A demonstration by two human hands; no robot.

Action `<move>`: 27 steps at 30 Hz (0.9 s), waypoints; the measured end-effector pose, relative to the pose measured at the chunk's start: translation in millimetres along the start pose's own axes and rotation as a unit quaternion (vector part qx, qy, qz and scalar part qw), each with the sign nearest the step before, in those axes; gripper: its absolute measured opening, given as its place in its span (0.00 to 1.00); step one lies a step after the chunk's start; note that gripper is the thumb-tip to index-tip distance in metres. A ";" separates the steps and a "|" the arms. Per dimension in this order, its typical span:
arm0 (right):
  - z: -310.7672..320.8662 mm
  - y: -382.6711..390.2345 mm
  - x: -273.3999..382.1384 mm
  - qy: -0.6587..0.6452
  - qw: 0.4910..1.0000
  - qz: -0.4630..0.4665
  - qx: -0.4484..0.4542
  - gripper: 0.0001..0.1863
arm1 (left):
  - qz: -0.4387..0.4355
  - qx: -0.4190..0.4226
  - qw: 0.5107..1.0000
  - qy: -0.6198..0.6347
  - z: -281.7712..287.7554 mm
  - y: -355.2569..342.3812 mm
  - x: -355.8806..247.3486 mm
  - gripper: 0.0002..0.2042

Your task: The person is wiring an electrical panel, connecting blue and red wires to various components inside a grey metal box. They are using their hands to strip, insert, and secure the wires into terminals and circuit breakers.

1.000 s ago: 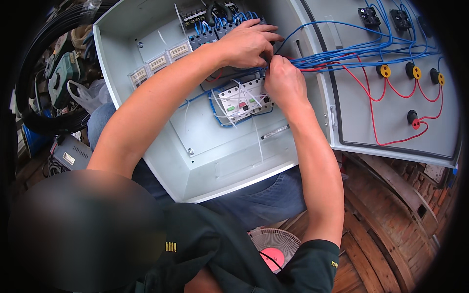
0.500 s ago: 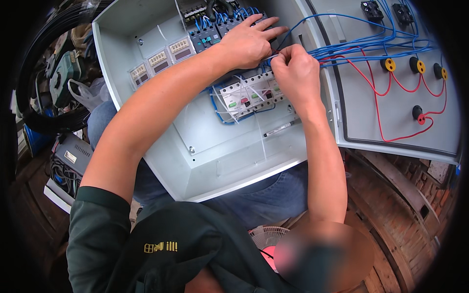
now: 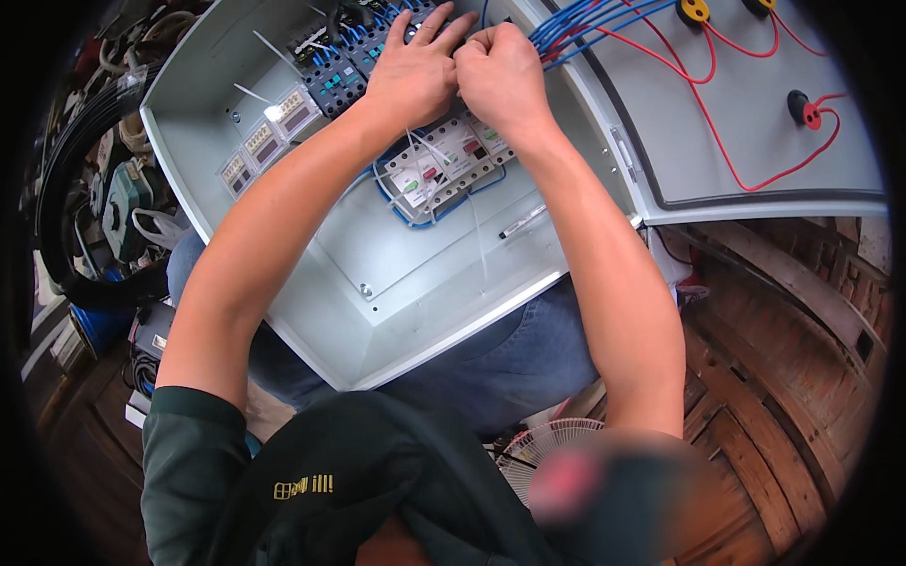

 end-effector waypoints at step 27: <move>-6.4 10.0 24.9 0.008 0.996 0.067 -0.065 0.11 | -0.022 -0.082 0.996 -0.004 0.5 19.8 11.0 0.21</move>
Point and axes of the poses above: each hand's wrist, its own y-axis away from the middle knuckle, its own z-axis out of the back of the hand, x = y × z, the point moved 1 cm from there along -y, towards the middle knuckle, and after that the axes turned 9 degrees about -z, right-handed, at the moved point
